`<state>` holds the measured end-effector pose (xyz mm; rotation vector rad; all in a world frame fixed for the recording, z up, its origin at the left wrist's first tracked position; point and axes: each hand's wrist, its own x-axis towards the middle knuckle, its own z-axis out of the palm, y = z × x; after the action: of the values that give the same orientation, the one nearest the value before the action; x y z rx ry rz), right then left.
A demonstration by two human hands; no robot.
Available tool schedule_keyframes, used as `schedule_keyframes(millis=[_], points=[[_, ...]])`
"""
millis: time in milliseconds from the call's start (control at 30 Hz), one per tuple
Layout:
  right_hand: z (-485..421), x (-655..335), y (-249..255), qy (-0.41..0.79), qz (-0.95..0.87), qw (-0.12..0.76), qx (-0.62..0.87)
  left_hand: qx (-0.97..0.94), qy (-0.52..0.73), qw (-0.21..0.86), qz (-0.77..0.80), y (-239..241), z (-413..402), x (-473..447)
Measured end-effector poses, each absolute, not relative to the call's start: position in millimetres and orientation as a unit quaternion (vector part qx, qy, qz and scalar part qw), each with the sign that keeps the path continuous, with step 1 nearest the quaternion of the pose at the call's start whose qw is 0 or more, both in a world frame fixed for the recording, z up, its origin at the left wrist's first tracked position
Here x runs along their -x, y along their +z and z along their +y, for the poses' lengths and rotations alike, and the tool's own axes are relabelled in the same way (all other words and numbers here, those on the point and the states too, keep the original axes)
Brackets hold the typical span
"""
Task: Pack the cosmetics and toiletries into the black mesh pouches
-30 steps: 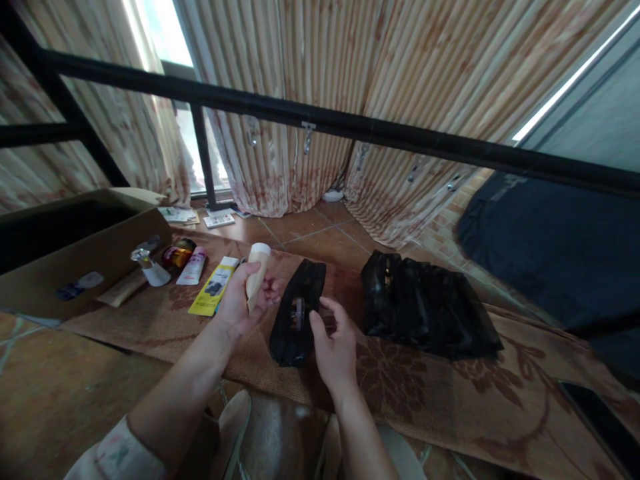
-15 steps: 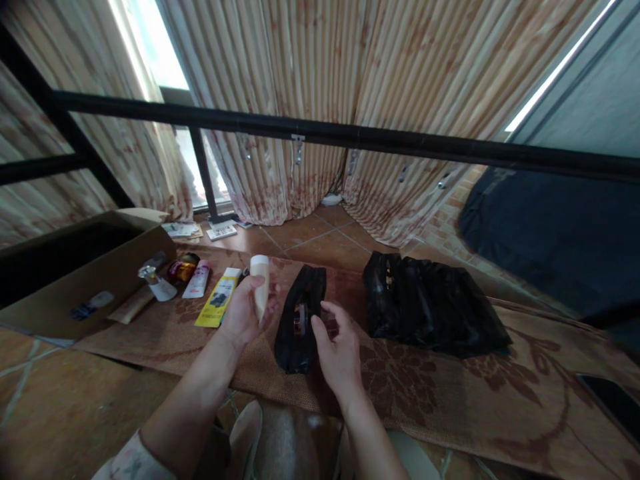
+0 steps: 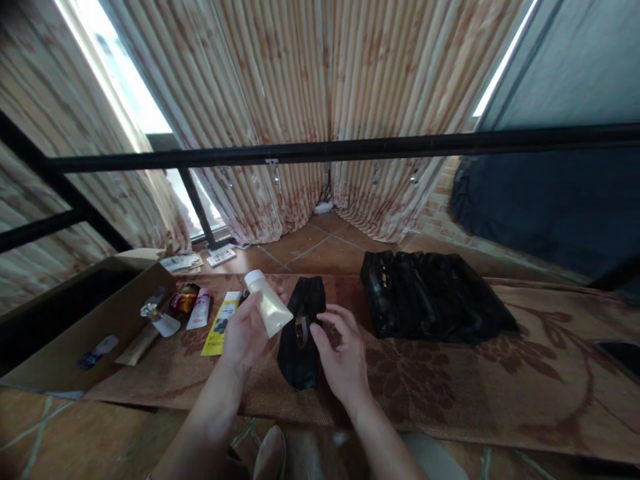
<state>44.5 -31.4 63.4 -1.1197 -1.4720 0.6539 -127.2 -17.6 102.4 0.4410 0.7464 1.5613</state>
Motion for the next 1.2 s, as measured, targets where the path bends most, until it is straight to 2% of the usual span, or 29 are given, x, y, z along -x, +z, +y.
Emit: schedule_keyframes(millis=[433,800,1067,1200], points=[[-33.6,-40.7,69.1,0.278,-0.648,0.541,0.458,-0.292,0.676,0.615,0.283,111.5,-27.7,98.4],[-23.3,-46.8,66.1,0.355,-0.53,0.638,0.43,-0.215,0.655,0.695,0.201,125.5,-32.2,103.8],[-32.7,-50.1,74.2,0.417,-0.523,0.597,0.442,-0.225,0.659,0.671,0.255,122.2,-30.0,115.3],[-36.6,-46.8,73.7,0.422,-0.556,0.581,0.42,-0.267,0.69,0.596,0.312,114.0,-27.4,114.2]])
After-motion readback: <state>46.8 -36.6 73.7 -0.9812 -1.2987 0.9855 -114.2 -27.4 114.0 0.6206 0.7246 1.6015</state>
